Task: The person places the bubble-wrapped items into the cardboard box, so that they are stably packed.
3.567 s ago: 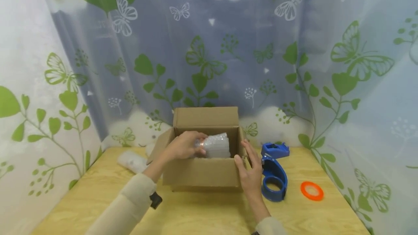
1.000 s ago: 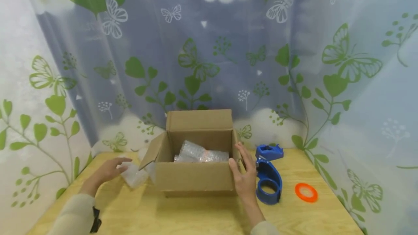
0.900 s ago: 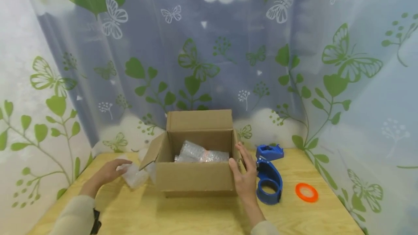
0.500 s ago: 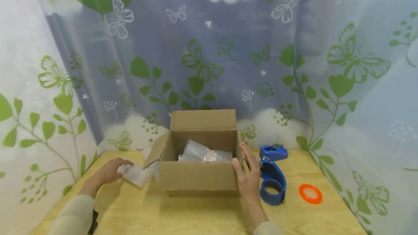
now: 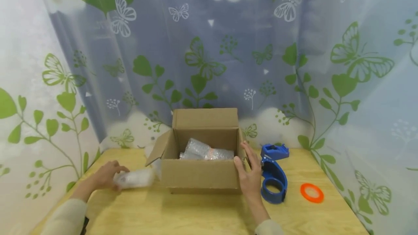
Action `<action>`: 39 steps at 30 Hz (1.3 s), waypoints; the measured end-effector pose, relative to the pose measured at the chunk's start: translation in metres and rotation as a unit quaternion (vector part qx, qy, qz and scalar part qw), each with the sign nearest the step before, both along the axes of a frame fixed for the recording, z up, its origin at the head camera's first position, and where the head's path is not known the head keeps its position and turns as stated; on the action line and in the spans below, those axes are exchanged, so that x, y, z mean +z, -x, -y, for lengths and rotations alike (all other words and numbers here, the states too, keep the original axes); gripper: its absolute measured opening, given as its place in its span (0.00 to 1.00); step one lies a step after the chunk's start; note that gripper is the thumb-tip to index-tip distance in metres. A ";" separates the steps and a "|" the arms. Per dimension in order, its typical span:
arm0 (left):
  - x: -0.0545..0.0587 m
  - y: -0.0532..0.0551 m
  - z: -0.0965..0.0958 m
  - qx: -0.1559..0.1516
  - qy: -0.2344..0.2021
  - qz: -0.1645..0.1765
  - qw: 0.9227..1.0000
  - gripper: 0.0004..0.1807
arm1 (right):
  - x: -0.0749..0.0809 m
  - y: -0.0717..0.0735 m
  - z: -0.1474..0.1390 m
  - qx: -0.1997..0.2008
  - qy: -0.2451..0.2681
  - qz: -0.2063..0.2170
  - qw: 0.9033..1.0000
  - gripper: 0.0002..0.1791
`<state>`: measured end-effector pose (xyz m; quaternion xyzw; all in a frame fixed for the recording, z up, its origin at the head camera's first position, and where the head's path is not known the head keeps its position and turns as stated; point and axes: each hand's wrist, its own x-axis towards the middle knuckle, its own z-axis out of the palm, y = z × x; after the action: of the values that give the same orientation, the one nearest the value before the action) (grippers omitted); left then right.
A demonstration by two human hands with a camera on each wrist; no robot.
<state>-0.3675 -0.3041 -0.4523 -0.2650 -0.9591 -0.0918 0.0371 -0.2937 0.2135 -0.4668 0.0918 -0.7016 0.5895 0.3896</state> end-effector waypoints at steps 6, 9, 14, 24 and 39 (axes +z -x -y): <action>-0.014 -0.001 0.013 -0.055 -0.066 0.037 0.996 0.35 | -0.002 0.001 -0.001 -0.008 -0.004 0.013 1.000 0.29; -0.030 0.008 0.025 -0.093 -0.089 0.067 0.989 0.38 | 0.002 -0.005 0.001 -0.009 -0.003 0.017 1.000 0.28; -0.059 0.023 0.044 -0.127 -0.107 0.057 0.984 0.41 | 0.016 -0.017 0.009 -0.007 0.002 0.000 1.000 0.27; 0.004 -0.022 0.024 -0.047 -0.082 0.048 0.994 0.42 | 0.027 -0.023 0.016 0.005 0.005 -0.019 1.000 0.26; 0.067 -0.039 0.023 0.019 -0.095 0.035 0.995 0.46 | 0.025 -0.021 0.013 0.006 0.009 -0.028 1.000 0.27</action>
<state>-0.3282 -0.3266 -0.3858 -0.2390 -0.9516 -0.1906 0.0305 -0.2723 0.2001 -0.4420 0.1090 -0.6847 0.5949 0.4068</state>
